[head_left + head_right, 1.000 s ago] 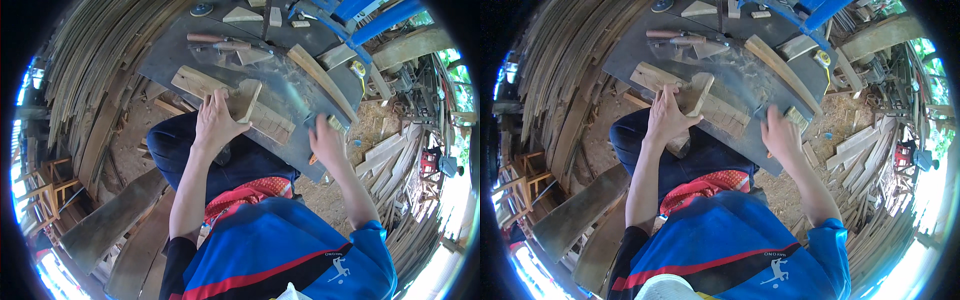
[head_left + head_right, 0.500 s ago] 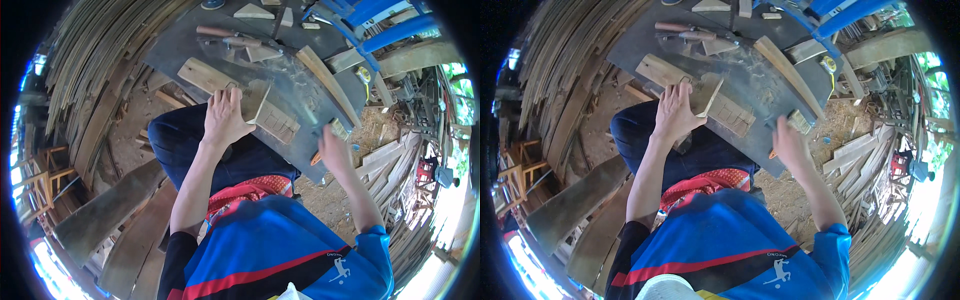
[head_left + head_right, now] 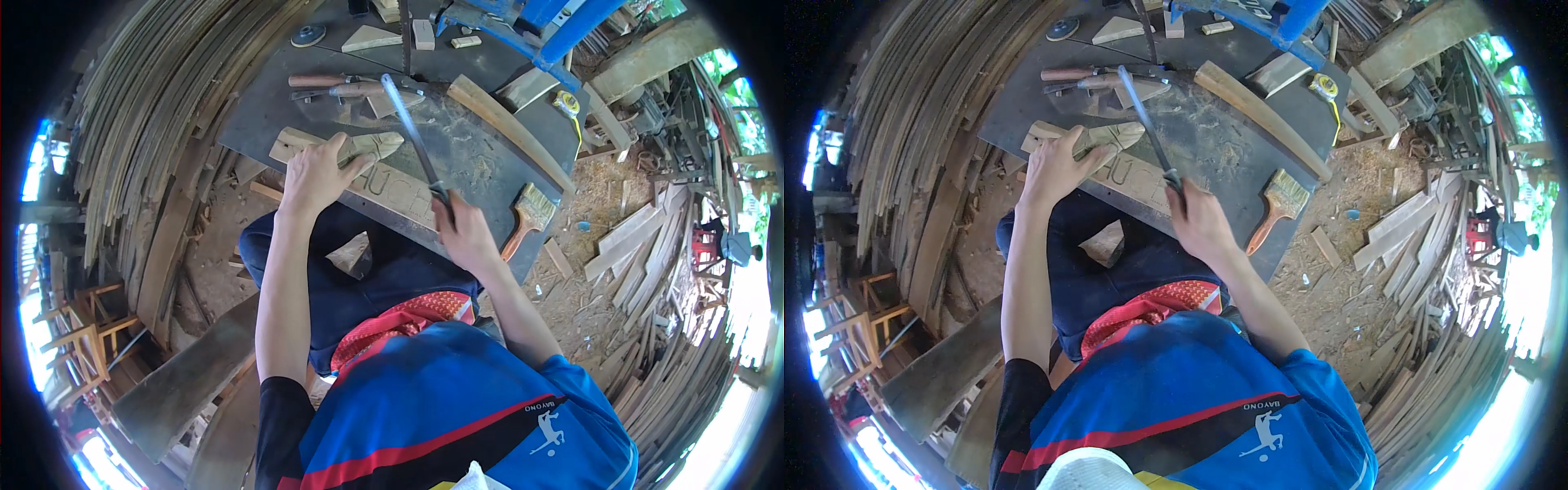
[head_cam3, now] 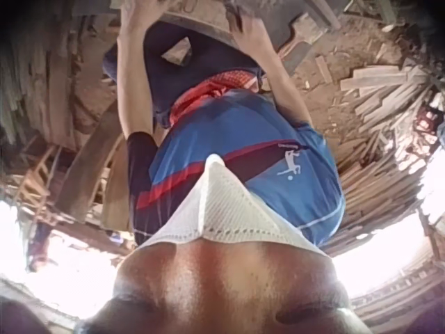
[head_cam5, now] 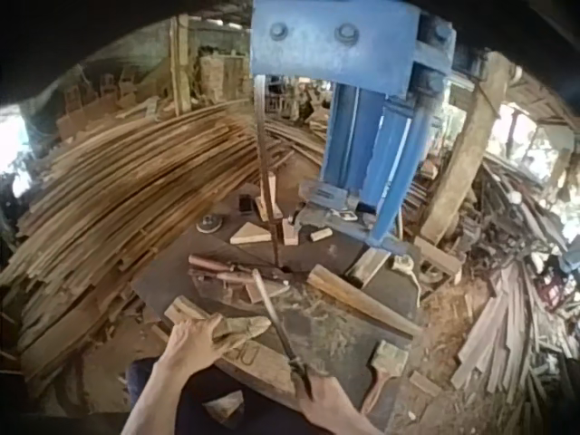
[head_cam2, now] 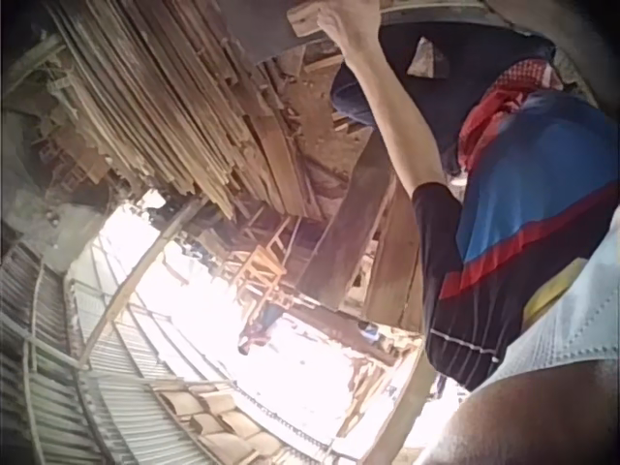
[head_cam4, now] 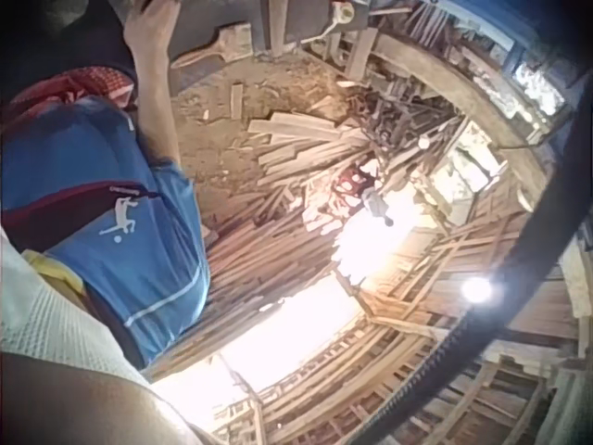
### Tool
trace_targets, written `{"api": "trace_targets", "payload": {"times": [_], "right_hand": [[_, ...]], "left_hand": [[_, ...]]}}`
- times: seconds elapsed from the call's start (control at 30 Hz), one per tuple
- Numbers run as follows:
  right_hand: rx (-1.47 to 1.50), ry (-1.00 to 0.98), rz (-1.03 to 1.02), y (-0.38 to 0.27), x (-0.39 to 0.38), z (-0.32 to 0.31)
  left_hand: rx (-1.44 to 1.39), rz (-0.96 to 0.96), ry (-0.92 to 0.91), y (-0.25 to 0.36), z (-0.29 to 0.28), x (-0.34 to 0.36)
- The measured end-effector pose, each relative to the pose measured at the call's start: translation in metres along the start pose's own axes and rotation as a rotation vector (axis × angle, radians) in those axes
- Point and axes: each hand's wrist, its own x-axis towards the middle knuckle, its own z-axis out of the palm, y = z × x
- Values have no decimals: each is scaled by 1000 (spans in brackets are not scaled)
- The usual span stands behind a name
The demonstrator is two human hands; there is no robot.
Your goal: The person carves letters into a small wooden piece using a chisel and hammer, then brushes away the wood shavings. The carving is done by hand on a workbench in a workshop.
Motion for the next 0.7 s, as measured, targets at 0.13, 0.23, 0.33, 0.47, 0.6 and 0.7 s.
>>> {"api": "trace_targets", "payload": {"times": [0.13,0.23,0.33,0.47,0.6,0.7], "right_hand": [[-194,52,-114,-22,16,18],[-312,17,-137,-39,22,14],[-424,-42,-108,-49,30,14],[-478,-70,-97,-51,29,11],[-469,-81,-55,-50,24,15],[-442,-85,-50,-48,41,25]], "left_hand": [[49,41,56,-8,5,-2],[38,16,-37,-4,0,2],[33,28,-29,-6,3,5],[43,17,20,-5,3,2],[90,31,-10,-1,4,1],[98,54,-26,3,1,1]]}}
